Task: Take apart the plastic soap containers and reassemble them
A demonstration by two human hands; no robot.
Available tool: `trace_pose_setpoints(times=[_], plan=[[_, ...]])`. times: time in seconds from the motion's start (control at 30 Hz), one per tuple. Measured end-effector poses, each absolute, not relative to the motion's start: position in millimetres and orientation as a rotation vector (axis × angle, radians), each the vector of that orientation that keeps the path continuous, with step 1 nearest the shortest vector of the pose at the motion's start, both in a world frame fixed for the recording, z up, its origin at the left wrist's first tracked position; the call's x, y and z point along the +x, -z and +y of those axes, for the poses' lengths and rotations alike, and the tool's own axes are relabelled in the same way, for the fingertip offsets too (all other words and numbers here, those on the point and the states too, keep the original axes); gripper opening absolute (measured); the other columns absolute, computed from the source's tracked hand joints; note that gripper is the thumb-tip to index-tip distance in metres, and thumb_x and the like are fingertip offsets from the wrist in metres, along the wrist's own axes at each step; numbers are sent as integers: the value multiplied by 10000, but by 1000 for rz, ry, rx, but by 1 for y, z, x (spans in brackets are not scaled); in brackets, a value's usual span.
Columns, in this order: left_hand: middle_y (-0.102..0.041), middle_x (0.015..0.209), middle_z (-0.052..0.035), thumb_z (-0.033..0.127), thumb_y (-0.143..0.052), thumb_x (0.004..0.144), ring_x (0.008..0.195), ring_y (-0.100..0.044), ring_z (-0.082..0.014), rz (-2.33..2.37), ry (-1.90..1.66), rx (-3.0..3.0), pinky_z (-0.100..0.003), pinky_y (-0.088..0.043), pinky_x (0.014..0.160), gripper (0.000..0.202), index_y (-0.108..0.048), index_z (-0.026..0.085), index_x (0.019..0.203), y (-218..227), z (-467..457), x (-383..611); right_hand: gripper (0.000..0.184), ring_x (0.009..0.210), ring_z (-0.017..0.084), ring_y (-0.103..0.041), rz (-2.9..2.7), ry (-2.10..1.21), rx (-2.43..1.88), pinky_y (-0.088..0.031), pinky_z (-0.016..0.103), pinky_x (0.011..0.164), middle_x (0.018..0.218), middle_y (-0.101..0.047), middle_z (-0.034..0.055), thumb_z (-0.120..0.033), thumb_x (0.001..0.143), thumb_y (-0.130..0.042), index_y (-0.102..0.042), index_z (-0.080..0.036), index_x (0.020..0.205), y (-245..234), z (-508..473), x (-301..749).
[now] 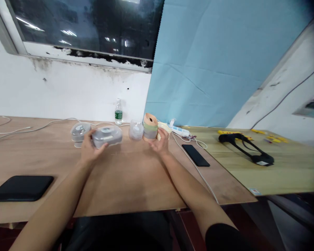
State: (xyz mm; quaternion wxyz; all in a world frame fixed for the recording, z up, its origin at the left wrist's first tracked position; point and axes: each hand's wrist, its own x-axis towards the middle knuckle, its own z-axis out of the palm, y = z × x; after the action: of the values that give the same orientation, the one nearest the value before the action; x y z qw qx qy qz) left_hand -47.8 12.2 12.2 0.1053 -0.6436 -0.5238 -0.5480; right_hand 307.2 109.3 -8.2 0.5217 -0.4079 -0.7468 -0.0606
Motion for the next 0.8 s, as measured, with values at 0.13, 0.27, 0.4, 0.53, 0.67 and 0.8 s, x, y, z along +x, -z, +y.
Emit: trace_pose_setpoints(times=[0.13,0.27,0.4,0.53,0.67,0.8], plan=[[-559,1236,-139,503,-698,671,1140,-551,-302,-1308,1303,-2387,-426,-437,986,731,-426,178,1267,-2,10,-20,859,1294,327,-380,-2225,-59,-595,-326,494,1074,1393,-400,150,-646,678,-649,-379,-222,1375,11,80,253],[-561,1245,-142,506,-682,694,1140,-553,-298,-1301,1214,-2498,-427,-446,973,724,-417,187,1287,4,9,-10,858,1283,300,-408,-2422,-282,-551,-349,461,1055,1415,-413,131,-633,715,-641,-348,-229,1414,5,60,225],[-564,1236,-137,505,-674,702,1134,-552,-307,-1411,1230,-2496,-450,-441,970,716,-415,196,1293,4,9,-10,801,1198,290,-498,-2379,-503,-651,-401,433,986,1356,-503,108,-612,720,-653,-401,-252,1389,4,60,228],[-494,1311,-152,493,-655,723,1207,-494,-312,-1440,1247,-2514,-452,-420,1000,755,-363,185,1347,1,9,-8,672,1081,258,-577,-2201,-735,-697,-462,365,871,1257,-585,93,-630,778,-573,-494,-233,1314,14,68,234],[-414,1362,-162,482,-643,730,1268,-425,-325,-1444,1245,-2514,-474,-382,1037,786,-326,184,1385,-3,7,-7,595,717,188,-629,-1917,-896,-809,-476,287,647,867,-692,58,-696,827,-410,-642,-205,1070,25,77,236],[-443,1306,-148,484,-618,754,1240,-448,-310,-1450,1258,-2493,-456,-394,1027,700,-385,185,1342,-6,6,-9,541,648,171,-593,-1733,-842,-937,-455,272,613,703,-661,35,-685,823,-430,-678,-208,766,27,86,241]])
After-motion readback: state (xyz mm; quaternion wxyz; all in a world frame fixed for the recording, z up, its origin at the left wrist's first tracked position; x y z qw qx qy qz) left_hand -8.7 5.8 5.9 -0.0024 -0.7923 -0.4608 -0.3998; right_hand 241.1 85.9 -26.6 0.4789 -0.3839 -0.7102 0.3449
